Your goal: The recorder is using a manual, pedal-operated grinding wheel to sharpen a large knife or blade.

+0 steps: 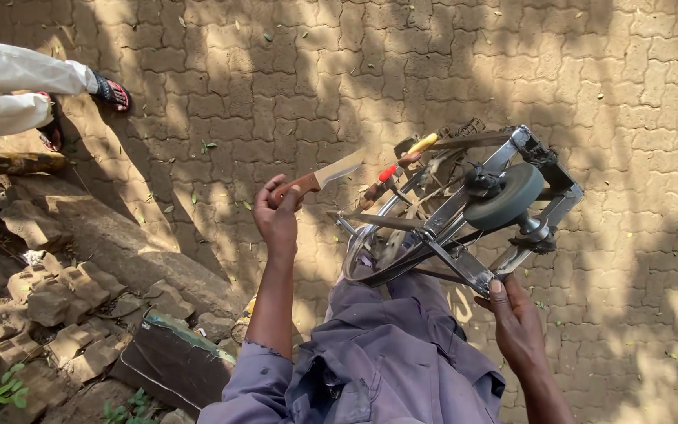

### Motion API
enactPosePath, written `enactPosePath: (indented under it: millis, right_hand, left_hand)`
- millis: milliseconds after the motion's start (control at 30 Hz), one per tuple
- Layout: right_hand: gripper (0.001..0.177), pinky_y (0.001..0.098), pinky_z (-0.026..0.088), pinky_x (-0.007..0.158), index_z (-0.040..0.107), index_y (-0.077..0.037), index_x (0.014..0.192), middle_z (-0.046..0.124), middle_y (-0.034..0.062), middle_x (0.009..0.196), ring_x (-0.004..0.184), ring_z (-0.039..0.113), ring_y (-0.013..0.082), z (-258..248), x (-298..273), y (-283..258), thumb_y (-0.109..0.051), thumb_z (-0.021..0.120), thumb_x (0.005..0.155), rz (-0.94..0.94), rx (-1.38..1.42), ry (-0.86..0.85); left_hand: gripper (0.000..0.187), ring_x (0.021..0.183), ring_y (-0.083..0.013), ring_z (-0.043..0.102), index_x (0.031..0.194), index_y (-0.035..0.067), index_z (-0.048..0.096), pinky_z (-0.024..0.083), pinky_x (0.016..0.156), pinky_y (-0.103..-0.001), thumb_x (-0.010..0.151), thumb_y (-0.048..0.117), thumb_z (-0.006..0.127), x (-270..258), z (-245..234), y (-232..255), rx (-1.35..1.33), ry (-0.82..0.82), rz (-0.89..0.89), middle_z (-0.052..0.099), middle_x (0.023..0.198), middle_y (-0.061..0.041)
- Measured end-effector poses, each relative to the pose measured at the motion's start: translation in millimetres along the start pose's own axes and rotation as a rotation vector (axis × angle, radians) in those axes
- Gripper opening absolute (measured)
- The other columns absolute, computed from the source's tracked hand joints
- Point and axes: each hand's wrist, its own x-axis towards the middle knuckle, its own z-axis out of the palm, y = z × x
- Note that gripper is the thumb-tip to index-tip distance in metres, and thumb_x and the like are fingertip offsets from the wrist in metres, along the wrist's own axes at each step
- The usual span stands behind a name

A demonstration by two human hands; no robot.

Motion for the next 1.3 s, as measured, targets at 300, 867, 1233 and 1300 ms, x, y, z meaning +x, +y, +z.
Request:
enactPosePath:
  millis: [300,867,1233,1300]
  right_hand:
    - [0.059,0.0429,0.053,0.085,0.045,-0.009,0.143,0.071,0.0150,0.110,0.094,0.071,0.0254,-2,-2,-20,-0.048,0.044,0.099,0.033,-0.411,-0.057]
    - [0.044,0.0414,0.051,0.079,0.053,-0.002,0.115,0.068,0.0144,0.087,0.082,0.064,0.0235,-6,21,10,-0.043,0.052,0.101,-0.080,-0.443,-0.034]
    - [0.048,0.0383,0.053,0.090,0.056,-0.003,0.132,0.077,0.0152,0.113,0.105,0.072,0.0247,-43,-39,-21,-0.039,0.059,0.101,-0.170,-0.279,-0.175]
    - [0.050,0.0389,0.058,0.098,0.057,-0.008,0.147,0.076,0.0143,0.128,0.119,0.071,0.0238,-74,-94,-43,-0.028,0.058,0.101,-0.452,0.096,-0.561]
  left_hand:
    - [0.031,0.077,-0.0222,0.074,0.123,-0.002,0.066,0.063,0.070,-0.033,0.093,0.005,0.065,9,-29,-27,-0.245,0.013,-0.288,0.074,0.096,-0.015]
    - [0.047,0.089,-0.0177,0.066,0.133,0.003,0.054,0.057,0.081,-0.034,0.087,0.005,0.065,-67,3,4,-0.355,-0.707,-0.548,0.063,0.100,-0.004]
    - [0.033,0.079,-0.0204,0.059,0.094,0.011,0.049,0.048,0.062,-0.034,0.071,-0.011,0.055,-143,-22,-31,-0.270,-0.435,-0.509,0.056,0.089,-0.004]
    - [0.034,0.078,-0.0201,0.057,0.092,0.011,0.050,0.046,0.060,-0.034,0.069,-0.013,0.053,-170,-30,-25,-0.260,-0.398,-0.450,0.056,0.089,-0.005]
